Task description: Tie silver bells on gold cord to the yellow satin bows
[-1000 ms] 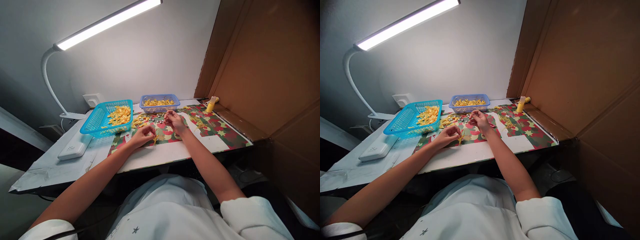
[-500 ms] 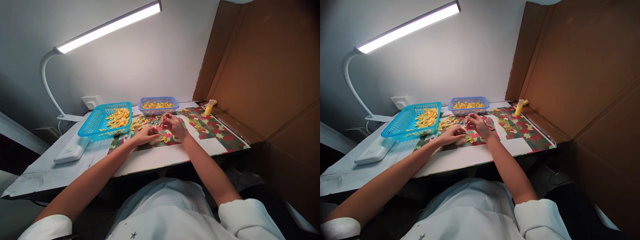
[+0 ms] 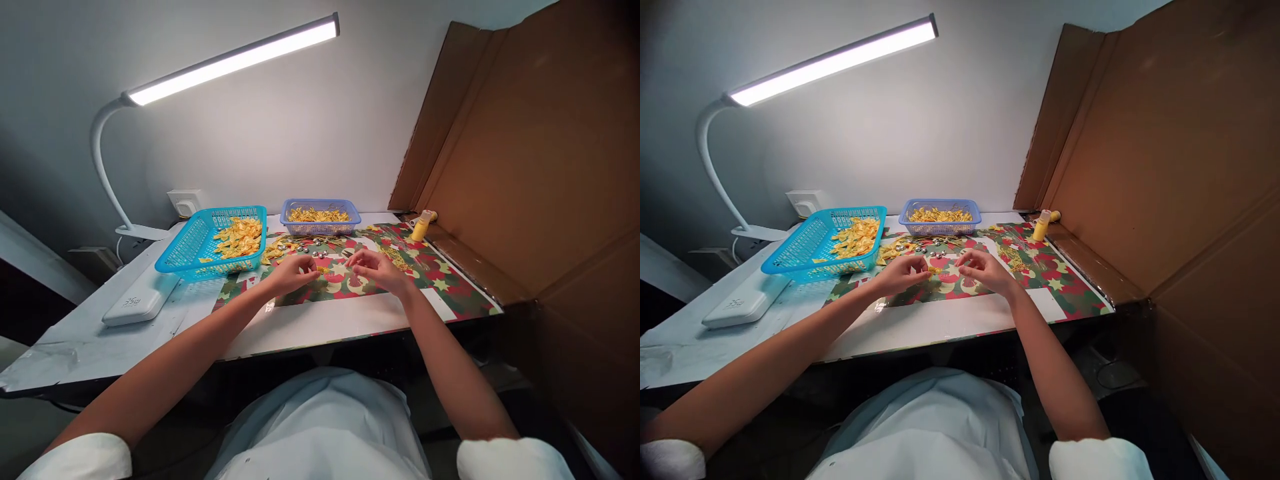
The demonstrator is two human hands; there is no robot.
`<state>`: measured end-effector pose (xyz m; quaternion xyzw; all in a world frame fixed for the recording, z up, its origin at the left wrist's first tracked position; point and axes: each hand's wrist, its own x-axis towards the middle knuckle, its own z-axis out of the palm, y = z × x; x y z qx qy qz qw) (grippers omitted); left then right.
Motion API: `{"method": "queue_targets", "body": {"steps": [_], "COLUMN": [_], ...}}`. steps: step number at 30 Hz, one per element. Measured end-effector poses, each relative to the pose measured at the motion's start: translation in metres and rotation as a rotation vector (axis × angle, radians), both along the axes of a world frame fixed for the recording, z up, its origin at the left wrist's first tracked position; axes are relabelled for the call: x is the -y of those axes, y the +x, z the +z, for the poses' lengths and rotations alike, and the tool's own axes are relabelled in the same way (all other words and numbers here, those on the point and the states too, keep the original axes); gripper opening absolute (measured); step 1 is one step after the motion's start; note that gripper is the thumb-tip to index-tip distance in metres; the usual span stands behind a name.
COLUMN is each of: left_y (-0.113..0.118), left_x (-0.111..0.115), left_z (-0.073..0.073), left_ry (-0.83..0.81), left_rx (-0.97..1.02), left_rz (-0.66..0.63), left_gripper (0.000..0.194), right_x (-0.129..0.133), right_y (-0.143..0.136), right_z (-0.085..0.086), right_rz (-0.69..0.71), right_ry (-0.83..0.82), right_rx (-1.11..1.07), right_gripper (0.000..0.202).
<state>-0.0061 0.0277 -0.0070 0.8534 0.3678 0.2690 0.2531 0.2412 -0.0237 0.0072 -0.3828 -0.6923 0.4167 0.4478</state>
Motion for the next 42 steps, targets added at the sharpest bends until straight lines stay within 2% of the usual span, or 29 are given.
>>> {"method": "queue_targets", "body": {"steps": [2,3,4,7,10,12,15,19,22,24,26,29,33,42], "left_y": [-0.001,0.0,0.0,0.003,0.002,-0.001,-0.006,-0.008,-0.005,-0.003,-0.002,-0.002,-0.003,-0.007], "left_x": [0.007,0.011,0.015,0.026,0.031,0.032,0.03,0.029,0.031,0.031,0.032,0.032,0.035,0.037], "left_z": [0.007,0.009,0.011,0.011,0.007,0.006,0.008,0.01,0.006,0.002,-0.002,-0.005,-0.005,-0.003], "left_ry": [0.001,-0.012,-0.033,-0.12,-0.225,-0.281,-0.33,-0.273,-0.199,-0.164,-0.118,-0.099,-0.163,-0.092], "left_rx": [0.086,0.135,0.184,0.313,0.421,0.472,0.503,0.399,0.268,0.226,0.225,0.264,0.261,0.14], "left_rz": [0.069,0.096,0.109,0.08,-0.001,-0.045,-0.076,-0.088,-0.081,-0.056,-0.021,0.016,0.012,-0.056], "left_gripper": [0.023,0.024,0.024,0.028,0.031,0.032,0.034,0.04,0.038,0.036,0.035,0.034,0.033,0.035], "right_x": [0.005,0.009,0.012,0.019,0.018,0.015,0.012,0.011,0.011,0.012,0.014,0.017,0.017,0.011], "right_y": [-0.002,-0.008,-0.015,-0.043,-0.063,-0.068,-0.069,-0.068,-0.069,-0.069,-0.069,-0.069,-0.071,-0.076], "right_z": [-0.003,-0.005,-0.005,-0.007,-0.009,-0.01,-0.013,-0.016,-0.02,-0.024,-0.028,-0.033,-0.035,-0.035], "right_rz": [-0.263,-0.356,-0.391,-0.324,-0.316,-0.304,-0.295,-0.283,-0.235,-0.256,-0.343,-0.427,-0.396,-0.412], "right_ry": [0.14,0.207,0.26,0.316,0.311,0.304,0.307,0.373,0.445,0.504,0.587,0.712,0.791,0.815], "right_rx": [0.09,0.124,0.16,0.247,0.17,0.103,0.049,0.065,0.108,0.138,0.208,0.453,0.727,0.922], "right_gripper": [0.023,0.022,0.022,0.025,0.012,0.004,0.002,0.003,0.006,0.009,0.01,0.012,0.023,0.017]}}
